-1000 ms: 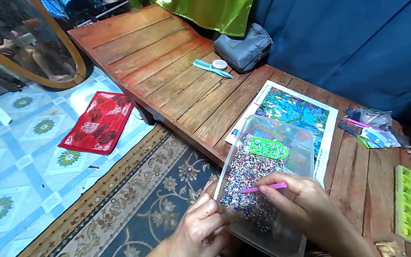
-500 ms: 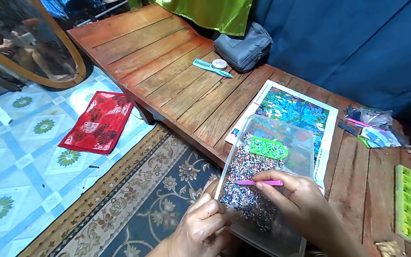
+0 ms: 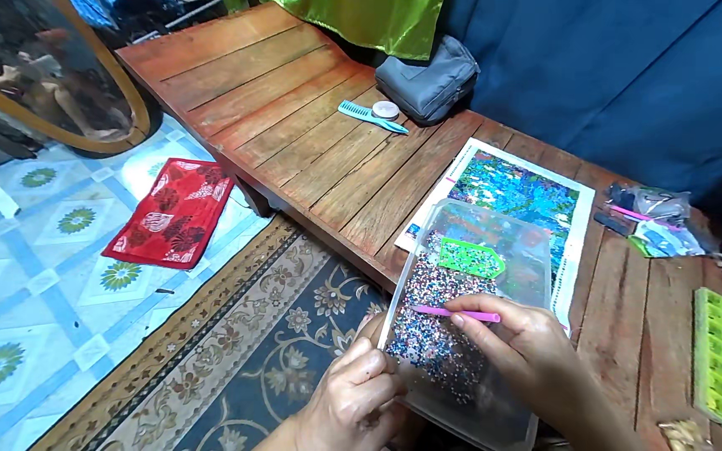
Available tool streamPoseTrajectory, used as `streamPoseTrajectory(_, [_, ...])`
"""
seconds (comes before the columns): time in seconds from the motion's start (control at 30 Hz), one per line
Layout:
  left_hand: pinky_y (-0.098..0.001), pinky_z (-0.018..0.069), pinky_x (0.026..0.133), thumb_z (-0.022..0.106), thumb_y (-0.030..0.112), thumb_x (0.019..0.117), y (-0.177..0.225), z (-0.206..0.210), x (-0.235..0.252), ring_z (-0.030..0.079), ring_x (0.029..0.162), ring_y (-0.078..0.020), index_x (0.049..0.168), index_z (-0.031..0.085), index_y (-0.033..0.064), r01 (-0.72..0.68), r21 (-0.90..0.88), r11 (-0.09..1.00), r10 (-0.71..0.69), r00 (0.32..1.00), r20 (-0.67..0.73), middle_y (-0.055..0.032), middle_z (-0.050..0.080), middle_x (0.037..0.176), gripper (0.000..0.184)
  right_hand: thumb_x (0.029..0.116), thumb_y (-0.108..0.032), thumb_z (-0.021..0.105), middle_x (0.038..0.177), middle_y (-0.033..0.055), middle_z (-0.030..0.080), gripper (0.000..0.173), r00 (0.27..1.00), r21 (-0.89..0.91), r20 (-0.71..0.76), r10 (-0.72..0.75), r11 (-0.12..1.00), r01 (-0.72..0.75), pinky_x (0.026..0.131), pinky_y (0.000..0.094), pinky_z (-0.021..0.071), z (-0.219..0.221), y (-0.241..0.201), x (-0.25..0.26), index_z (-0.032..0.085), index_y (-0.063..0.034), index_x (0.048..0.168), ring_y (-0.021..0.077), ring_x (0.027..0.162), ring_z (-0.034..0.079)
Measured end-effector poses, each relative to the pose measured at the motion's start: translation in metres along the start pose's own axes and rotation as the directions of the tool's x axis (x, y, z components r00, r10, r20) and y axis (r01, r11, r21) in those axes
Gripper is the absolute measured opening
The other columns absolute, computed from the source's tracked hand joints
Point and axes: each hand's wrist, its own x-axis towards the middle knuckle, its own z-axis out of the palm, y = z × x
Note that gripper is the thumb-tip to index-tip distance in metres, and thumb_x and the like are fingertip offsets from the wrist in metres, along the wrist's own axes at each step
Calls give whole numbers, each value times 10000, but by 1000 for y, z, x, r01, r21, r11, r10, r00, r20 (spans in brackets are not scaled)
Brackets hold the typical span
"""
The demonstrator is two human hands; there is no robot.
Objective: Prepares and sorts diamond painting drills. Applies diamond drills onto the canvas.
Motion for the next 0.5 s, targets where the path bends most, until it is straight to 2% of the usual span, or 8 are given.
streamPoseTrajectory(0.13, [-196,415,754,645,191,902,0,0,0,528,798,-120,838,662,99,-1,-1,1000,1,1000,1,-21,546,773,113,946,-296,550,828,-114,714,249,998,28,62,-14,1000,13,719,124,511,1,1,-1,778,-197,967,-60,788,641])
streamPoseTrajectory(0.23, [-198,421,763,648,189,902,0,0,0,531,800,-122,837,660,97,-7,-5,1000,7,1000,-4,-22,549,777,113,939,-289,544,799,-118,704,238,999,31,53,-7,999,6,708,131,514,0,2,-2,765,-201,927,-58,765,639])
streamPoseTrajectory(0.33, [-195,415,745,648,198,905,0,0,0,526,790,-117,837,661,99,-7,1,1000,7,1000,-4,-19,550,775,121,939,-277,542,754,-137,669,220,1000,40,9,7,999,-8,658,103,492,-2,2,-2,748,-204,911,-88,718,608])
streamPoseTrajectory(0.5, [-198,416,751,644,201,903,0,0,1,531,799,-118,842,664,106,-3,3,1000,3,1000,-2,-18,558,784,114,934,-273,558,743,-117,674,221,992,-48,-127,15,999,-21,666,91,480,-7,0,-4,750,-176,887,-90,712,602])
